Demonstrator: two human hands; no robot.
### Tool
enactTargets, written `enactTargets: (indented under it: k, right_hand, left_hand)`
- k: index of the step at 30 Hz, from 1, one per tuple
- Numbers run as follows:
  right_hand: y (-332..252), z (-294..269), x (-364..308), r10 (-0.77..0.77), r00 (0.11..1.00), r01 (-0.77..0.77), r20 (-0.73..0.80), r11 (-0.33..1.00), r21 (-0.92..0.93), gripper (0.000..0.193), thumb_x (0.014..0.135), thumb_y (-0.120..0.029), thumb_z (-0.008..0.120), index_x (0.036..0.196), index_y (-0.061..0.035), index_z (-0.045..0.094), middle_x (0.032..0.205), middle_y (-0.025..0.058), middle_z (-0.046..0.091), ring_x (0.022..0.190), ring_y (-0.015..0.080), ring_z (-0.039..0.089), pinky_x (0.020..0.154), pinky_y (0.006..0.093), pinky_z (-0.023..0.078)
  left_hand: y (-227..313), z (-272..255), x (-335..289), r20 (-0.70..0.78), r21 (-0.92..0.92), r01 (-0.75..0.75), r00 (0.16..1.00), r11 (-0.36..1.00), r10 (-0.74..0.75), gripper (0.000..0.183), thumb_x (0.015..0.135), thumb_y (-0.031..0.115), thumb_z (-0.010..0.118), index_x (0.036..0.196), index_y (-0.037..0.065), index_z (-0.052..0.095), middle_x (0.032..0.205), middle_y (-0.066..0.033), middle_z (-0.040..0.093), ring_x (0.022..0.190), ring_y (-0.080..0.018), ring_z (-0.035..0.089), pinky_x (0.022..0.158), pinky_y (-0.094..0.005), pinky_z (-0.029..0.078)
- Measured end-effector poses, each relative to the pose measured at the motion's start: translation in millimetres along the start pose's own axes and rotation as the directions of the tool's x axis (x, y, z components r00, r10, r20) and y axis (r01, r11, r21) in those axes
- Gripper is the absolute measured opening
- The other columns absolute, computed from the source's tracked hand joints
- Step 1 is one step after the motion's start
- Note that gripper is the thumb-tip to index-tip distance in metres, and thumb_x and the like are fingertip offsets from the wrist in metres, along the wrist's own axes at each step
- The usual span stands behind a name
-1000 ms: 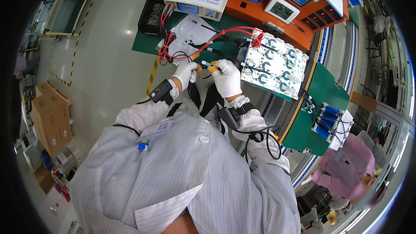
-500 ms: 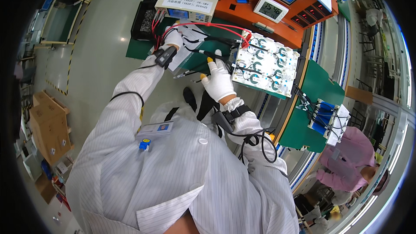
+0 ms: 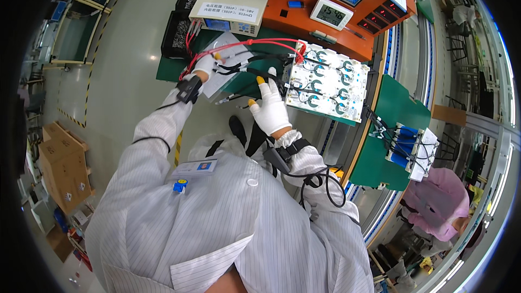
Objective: Assemble and test battery modules by connecting wires and securing components with an electric screwdriver.
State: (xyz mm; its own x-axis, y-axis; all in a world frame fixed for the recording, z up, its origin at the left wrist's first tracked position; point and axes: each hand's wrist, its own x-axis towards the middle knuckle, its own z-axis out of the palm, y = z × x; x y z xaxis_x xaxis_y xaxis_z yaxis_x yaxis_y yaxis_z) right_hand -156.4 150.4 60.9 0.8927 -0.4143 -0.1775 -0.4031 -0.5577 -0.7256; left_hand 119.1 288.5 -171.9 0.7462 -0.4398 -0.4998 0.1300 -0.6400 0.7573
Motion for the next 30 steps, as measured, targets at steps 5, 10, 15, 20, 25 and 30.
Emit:
enactTargets:
  k: [5, 10, 15, 20, 25, 30]
  right_hand:
    - [26, 1, -6, 0.032, 0.995, -0.034, -0.095, 0.999, -0.019, 0.063, 0.081, -0.013, 0.07, 0.136, 0.0004, 0.043, 0.138, 0.0309, 0.043, 0.116, 0.0399, 0.055, 0.097, 0.039, 0.047]
    - [6, -28, -6, 0.173, 0.963, -0.236, 0.205, 0.908, 0.347, 0.039, 0.081, -0.009, 0.07, 0.117, 0.0014, 0.061, 0.1, 0.0194, 0.069, 0.082, 0.0228, 0.069, 0.074, 0.0305, 0.054]
    - [-28, -90, 13, -0.025, 0.83, 0.094, -0.558, 0.991, 0.095, 0.033, 0.077, -0.003, 0.074, 0.109, -0.0051, 0.066, 0.075, 0.004, 0.058, 0.063, 0.0131, 0.053, 0.061, 0.0283, 0.047]
    - [-2, -128, 45, -0.075, 0.922, 0.1, -0.379, 0.994, 0.045, 0.049, 0.071, -0.001, 0.077, 0.117, 0.0007, 0.059, 0.095, 0.0075, 0.055, 0.063, 0.0136, 0.054, 0.062, 0.0279, 0.047]
    - [21, -136, 55, 0.009, 0.984, 0.032, -0.177, 0.974, 0.225, 0.037, 0.08, 0.0, 0.072, 0.115, -0.0019, 0.059, 0.097, 0.0058, 0.065, 0.08, 0.0113, 0.062, 0.071, 0.025, 0.05]
    - [10, -142, 68, 0.007, 0.954, 0.148, -0.299, 0.856, 0.496, 0.04, 0.085, 0.003, 0.068, 0.122, 0.0007, 0.054, 0.104, 0.0073, 0.067, 0.091, 0.0117, 0.064, 0.08, 0.0241, 0.051]
  left_hand:
    - [59, -2, -93, 0.57, -0.309, 0.508, 0.776, 0.804, -0.271, 0.02, 0.088, 0.027, 0.067, 0.086, 0.007, 0.064, 0.067, -0.0015, 0.058, 0.045, -0.0072, 0.041, 0.041, -0.0258, 0.029]
    - [73, -3, -149, 0.467, -0.098, 0.211, 0.873, 0.973, -0.142, 0.029, 0.089, 0.033, 0.065, 0.084, 0.005, 0.064, 0.064, -0.0081, 0.062, 0.045, -0.0177, 0.05, 0.042, -0.0315, 0.038]
    - [87, 1, -175, 0.096, 0.334, -0.365, 0.93, 0.869, 0.354, 0.022, 0.081, 0.026, 0.067, 0.088, 0.005, 0.065, 0.078, -0.0173, 0.066, 0.074, -0.037, 0.064, 0.068, -0.0453, 0.05]
    - [63, 8, -165, 0.077, 0.507, -0.46, 0.866, 0.729, 0.494, 0.02, 0.081, 0.027, 0.066, 0.09, 0.009, 0.064, 0.084, -0.0155, 0.065, 0.077, -0.0361, 0.064, 0.066, -0.048, 0.051]
    - [65, 26, -157, 0.067, 0.574, -0.346, 0.923, 0.742, 0.378, 0.02, 0.085, 0.028, 0.061, 0.091, 0.008, 0.062, 0.082, -0.0158, 0.065, 0.075, -0.0369, 0.064, 0.062, -0.0505, 0.05]
    - [72, 33, -154, -0.002, 0.525, -0.273, 0.947, 0.806, 0.322, 0.024, 0.087, 0.03, 0.061, 0.096, 0.007, 0.061, 0.086, -0.0188, 0.065, 0.077, -0.0406, 0.063, 0.068, -0.0512, 0.05]
